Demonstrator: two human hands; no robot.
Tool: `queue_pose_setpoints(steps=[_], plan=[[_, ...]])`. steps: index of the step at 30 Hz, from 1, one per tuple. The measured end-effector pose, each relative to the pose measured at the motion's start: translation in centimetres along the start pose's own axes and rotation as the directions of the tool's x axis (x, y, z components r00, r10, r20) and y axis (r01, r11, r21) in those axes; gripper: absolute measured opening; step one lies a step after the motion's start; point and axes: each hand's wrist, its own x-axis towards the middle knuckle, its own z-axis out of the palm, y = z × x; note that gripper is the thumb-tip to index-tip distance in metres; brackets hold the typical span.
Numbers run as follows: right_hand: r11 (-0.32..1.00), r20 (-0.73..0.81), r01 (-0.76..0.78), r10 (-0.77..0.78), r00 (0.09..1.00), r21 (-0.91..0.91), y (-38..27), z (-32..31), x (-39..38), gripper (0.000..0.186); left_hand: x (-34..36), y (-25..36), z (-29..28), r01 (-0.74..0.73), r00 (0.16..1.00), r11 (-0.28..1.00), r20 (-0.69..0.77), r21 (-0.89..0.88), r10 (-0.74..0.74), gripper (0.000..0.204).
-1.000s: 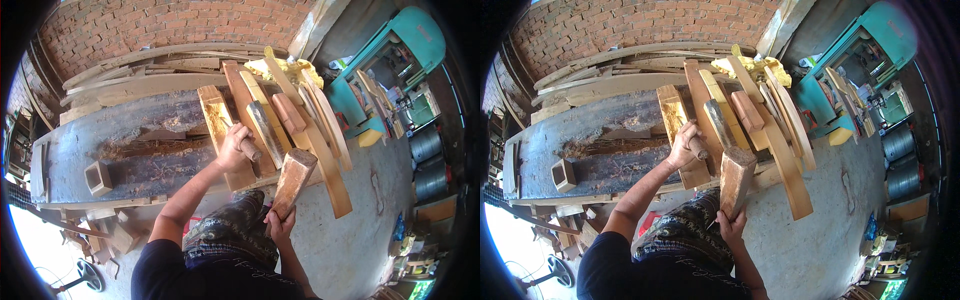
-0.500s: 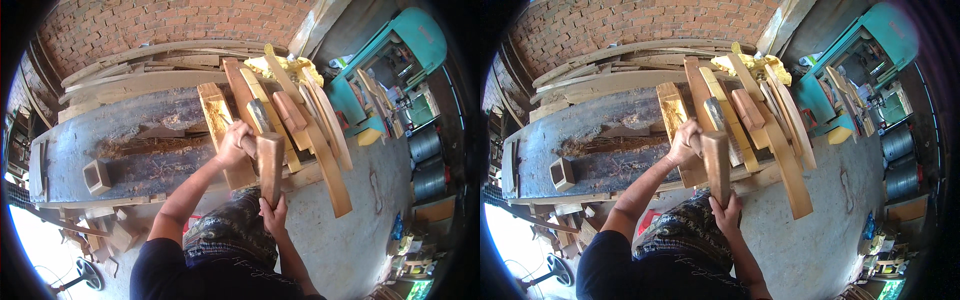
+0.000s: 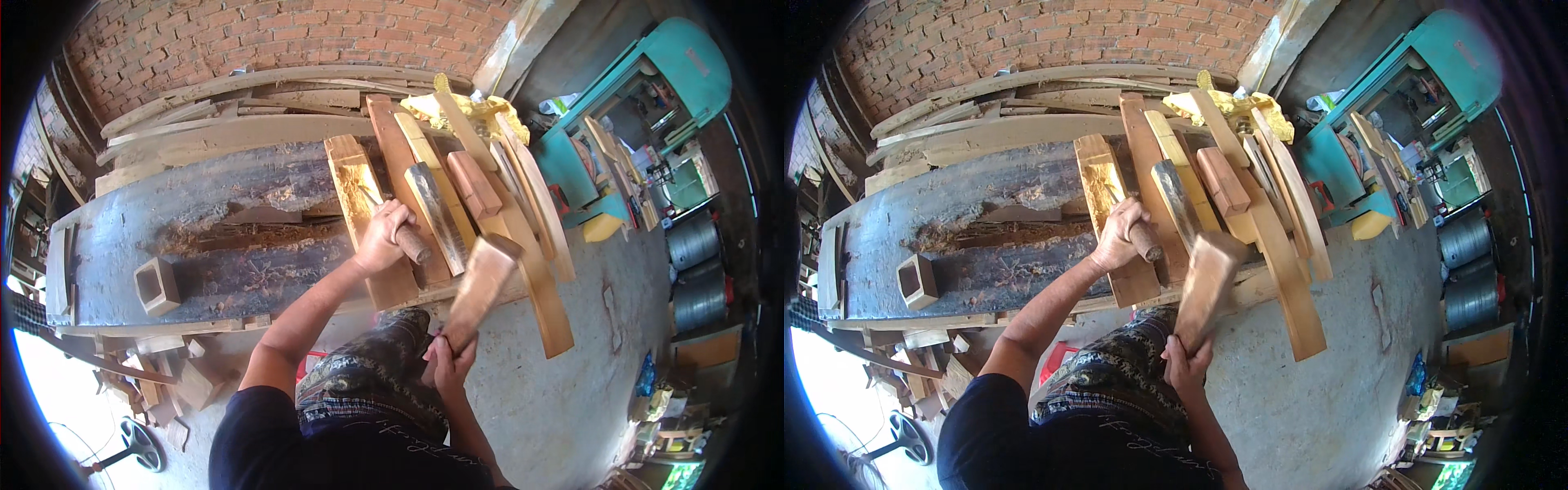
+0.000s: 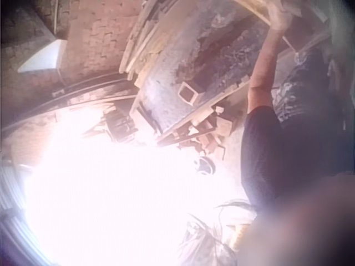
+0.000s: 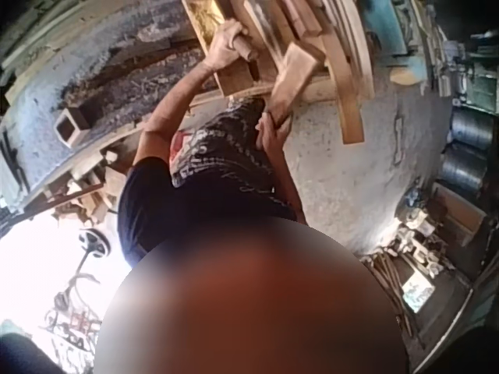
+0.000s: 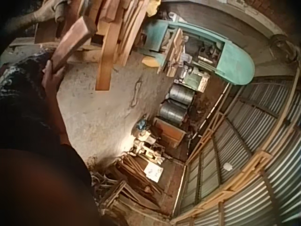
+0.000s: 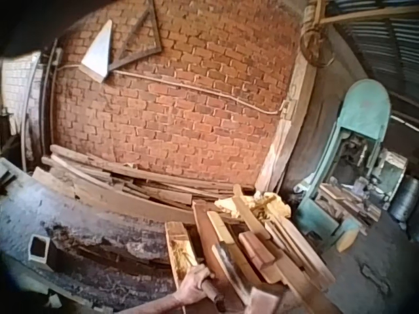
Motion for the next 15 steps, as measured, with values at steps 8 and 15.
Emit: queue_pose_setpoints(steps=[8,15], plan=[[0.989,0.096,0.002,0.013,0.995,-0.149,1.9,-0.5,1.0,0.025,-0.9,-0.4,0.2,-0.045,0.995,0.996,0.095,0.076,0.038,0.032],[0.997,0.091,0.044,-0.038,0.995,-0.058,1.3,-1.7,-0.9,0.030,-2.8,-1.3,-0.1,-0.191,0.977,0.957,0.140,0.217,0.163,0.035]])
